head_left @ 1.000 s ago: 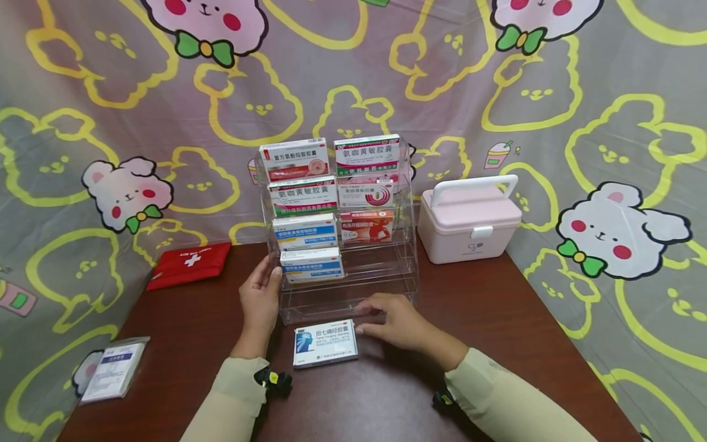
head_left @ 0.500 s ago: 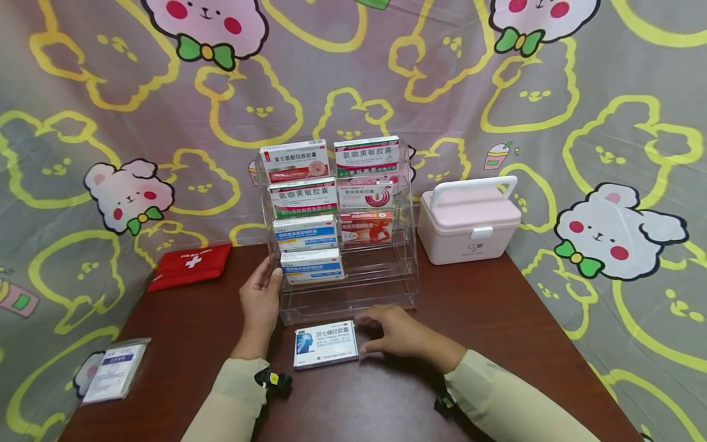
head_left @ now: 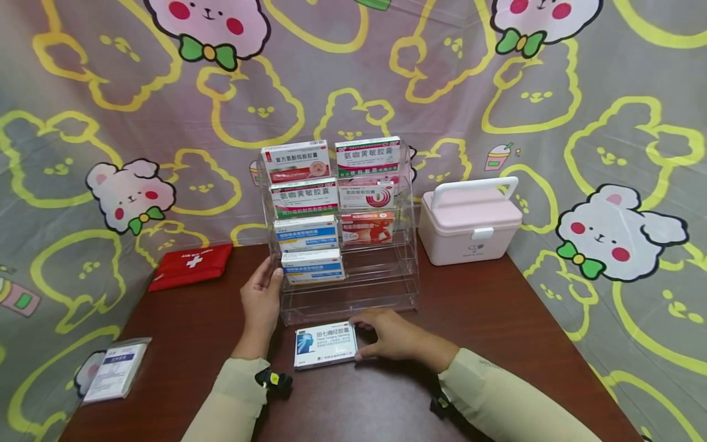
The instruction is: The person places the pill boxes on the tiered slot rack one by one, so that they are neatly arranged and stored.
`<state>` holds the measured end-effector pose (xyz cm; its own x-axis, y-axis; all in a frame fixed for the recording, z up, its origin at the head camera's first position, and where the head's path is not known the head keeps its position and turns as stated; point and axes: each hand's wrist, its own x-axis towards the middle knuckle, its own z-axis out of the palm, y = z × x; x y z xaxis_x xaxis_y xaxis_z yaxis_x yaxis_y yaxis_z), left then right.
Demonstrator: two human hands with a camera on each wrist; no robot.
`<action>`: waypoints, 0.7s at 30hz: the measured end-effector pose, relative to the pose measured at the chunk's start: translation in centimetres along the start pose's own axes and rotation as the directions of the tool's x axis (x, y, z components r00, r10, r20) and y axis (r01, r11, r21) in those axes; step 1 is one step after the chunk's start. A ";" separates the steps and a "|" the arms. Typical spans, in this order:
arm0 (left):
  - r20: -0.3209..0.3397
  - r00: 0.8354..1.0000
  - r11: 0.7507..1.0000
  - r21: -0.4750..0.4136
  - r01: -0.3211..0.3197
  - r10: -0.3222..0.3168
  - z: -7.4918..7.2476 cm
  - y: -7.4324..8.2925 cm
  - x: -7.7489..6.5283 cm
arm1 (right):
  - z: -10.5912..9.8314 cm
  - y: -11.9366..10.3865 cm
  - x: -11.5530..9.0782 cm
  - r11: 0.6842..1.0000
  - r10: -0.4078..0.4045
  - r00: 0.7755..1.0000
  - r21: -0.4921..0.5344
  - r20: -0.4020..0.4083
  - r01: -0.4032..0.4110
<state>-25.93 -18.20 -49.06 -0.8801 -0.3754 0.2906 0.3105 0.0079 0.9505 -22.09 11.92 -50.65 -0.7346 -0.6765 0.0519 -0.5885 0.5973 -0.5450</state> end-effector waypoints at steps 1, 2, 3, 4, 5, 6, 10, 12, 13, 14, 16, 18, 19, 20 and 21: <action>0.000 1.000 1.000 -0.002 0.000 0.000 0.0 0.0 0.0 | 0.0 0.0 0.0 1.000 0.000 1.000 -0.006 0.002 0.000; -0.001 1.000 1.000 -0.004 0.000 0.000 0.0 -0.1 0.0 | 0.0 0.0 0.1 1.000 0.000 1.000 -0.012 0.003 0.001; -0.002 1.000 1.000 -0.003 -0.001 0.001 0.0 -0.1 0.0 | 0.1 0.0 0.1 1.000 -0.002 1.000 -0.018 0.006 0.002; -0.003 1.000 1.000 -0.002 0.000 0.000 0.0 -0.1 0.1 | 0.1 0.0 0.2 1.000 -0.003 1.000 -0.025 0.009 0.004; -0.005 1.000 1.000 -0.001 0.000 0.000 0.0 -0.1 0.1 | 0.1 0.0 0.2 0.999 -0.008 1.000 -0.031 0.011 0.008; -0.006 1.000 1.000 0.001 0.002 -0.002 0.0 -0.1 0.1 | 0.2 0.0 0.3 0.999 -0.012 1.000 -0.037 0.013 0.012; -0.004 1.000 1.000 0.009 0.006 -0.006 0.0 -0.2 0.1 | 0.4 0.1 0.5 0.998 -0.035 0.999 -0.052 0.015 0.036; 0.000 1.000 1.000 0.012 0.006 -0.006 -0.1 -0.2 0.1 | 0.4 0.2 0.6 0.997 -0.051 0.999 -0.058 0.016 0.052; 0.002 1.000 1.000 0.013 0.006 -0.006 -0.1 -0.2 0.1 | 0.4 0.2 0.6 0.996 -0.058 0.998 -0.062 0.015 0.059; 0.003 1.000 1.000 0.012 0.007 -0.007 -0.1 -0.1 0.2 | 0.4 0.2 0.7 0.996 -0.064 0.998 -0.064 0.015 0.065; 0.002 1.000 1.000 0.016 0.008 -0.008 -0.1 -0.1 0.1 | 0.4 0.2 0.7 0.995 -0.074 0.997 -0.069 0.018 0.075; 0.000 1.000 1.000 0.023 0.011 -0.011 -0.1 -0.1 0.1 | 0.4 0.1 0.6 0.994 -0.075 0.997 -0.073 0.020 0.076; 0.000 1.000 1.000 0.028 0.012 -0.012 -0.1 -0.1 0.0 | 0.4 0.1 0.5 0.995 -0.073 0.997 -0.073 0.019 0.075; 0.000 1.000 0.999 0.033 0.015 -0.015 -0.1 0.0 0.0 | 0.3 0.1 0.4 0.995 -0.070 0.997 -0.071 0.019 0.071; 0.000 1.000 0.999 0.033 0.015 -0.015 0.0 0.0 0.0 | 0.3 0.1 0.3 0.995 -0.065 0.998 -0.070 0.018 0.066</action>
<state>-25.89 -18.22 -49.03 -0.8844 -0.3758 0.2767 0.2857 0.0329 0.9578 -22.25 11.66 -50.91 -0.6887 -0.7214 0.0722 -0.6580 0.5802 -0.4801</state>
